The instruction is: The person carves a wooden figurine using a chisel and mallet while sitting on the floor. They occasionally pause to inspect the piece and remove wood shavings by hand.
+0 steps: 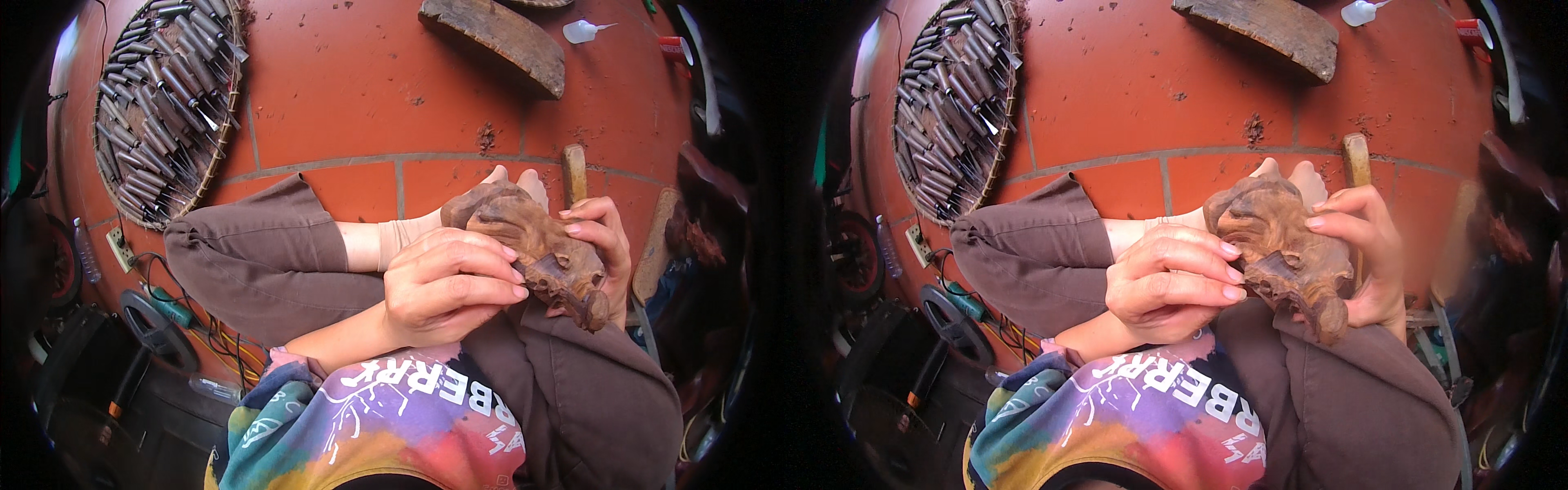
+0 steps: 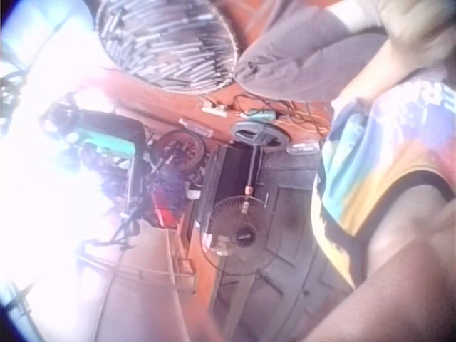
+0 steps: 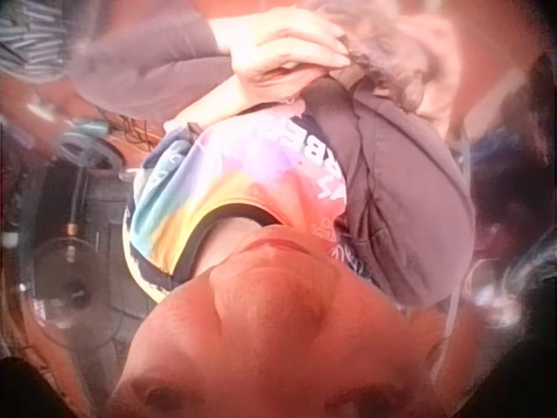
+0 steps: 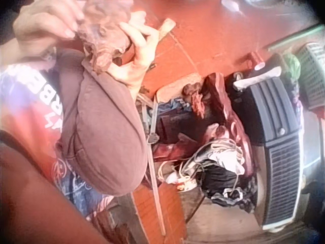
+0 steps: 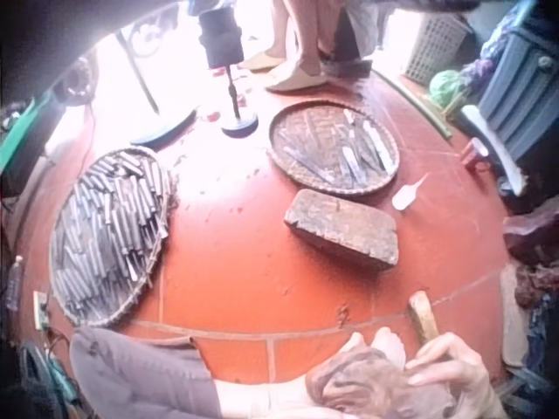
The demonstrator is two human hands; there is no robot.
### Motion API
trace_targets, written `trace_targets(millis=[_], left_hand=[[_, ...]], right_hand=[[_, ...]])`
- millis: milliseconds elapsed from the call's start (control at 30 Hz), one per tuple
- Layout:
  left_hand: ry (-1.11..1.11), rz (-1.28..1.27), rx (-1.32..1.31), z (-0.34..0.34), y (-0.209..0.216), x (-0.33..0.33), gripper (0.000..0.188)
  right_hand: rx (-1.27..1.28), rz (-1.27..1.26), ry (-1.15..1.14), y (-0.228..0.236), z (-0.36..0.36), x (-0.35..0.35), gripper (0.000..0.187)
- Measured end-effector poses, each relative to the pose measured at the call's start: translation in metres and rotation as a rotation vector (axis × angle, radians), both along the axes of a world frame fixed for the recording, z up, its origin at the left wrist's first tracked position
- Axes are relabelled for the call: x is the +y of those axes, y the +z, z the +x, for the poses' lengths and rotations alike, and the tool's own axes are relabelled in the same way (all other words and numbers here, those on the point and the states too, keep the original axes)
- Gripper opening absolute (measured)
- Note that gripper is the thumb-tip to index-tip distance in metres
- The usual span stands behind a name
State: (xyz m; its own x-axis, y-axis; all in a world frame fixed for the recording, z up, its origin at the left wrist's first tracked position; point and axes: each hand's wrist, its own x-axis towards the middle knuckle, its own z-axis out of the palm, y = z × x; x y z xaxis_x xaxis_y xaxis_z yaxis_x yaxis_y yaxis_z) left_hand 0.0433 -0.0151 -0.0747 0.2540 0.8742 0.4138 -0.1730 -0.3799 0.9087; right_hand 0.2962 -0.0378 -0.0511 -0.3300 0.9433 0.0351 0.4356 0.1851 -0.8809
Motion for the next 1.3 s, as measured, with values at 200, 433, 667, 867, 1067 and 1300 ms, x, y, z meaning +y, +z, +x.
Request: trace_targets(millis=[200, 433, 667, 867, 1067, 1300], left_hand=[[0.015, 0.042, 0.008, 0.000, 0.000, 0.000, 0.024], [0.076, 0.011, -0.069, 0.001, -0.003, -0.004, 0.026], [0.080, 0.044, -0.059, 0.002, -0.006, 0.000, 0.022], [0.067, 0.060, -0.042, 0.002, -0.007, -0.001, 0.021], [0.090, 0.047, -0.068, 0.003, -0.009, -0.004, 0.017], [0.171, 0.140, -0.042, 0.000, -0.013, -0.004, 0.019]], right_hand=[[0.015, 0.010, -0.012, 0.005, -0.007, 0.001, 0.077], [0.039, -0.008, -0.011, 0.003, -0.006, 0.000, 0.080], [0.029, -0.015, -0.059, 0.007, -0.008, -0.004, 0.082], [0.074, -0.027, -0.045, 0.004, -0.006, -0.004, 0.082], [0.064, -0.021, -0.040, 0.007, -0.008, -0.002, 0.080], [0.047, -0.014, -0.015, 0.012, -0.009, 0.005, 0.069]])
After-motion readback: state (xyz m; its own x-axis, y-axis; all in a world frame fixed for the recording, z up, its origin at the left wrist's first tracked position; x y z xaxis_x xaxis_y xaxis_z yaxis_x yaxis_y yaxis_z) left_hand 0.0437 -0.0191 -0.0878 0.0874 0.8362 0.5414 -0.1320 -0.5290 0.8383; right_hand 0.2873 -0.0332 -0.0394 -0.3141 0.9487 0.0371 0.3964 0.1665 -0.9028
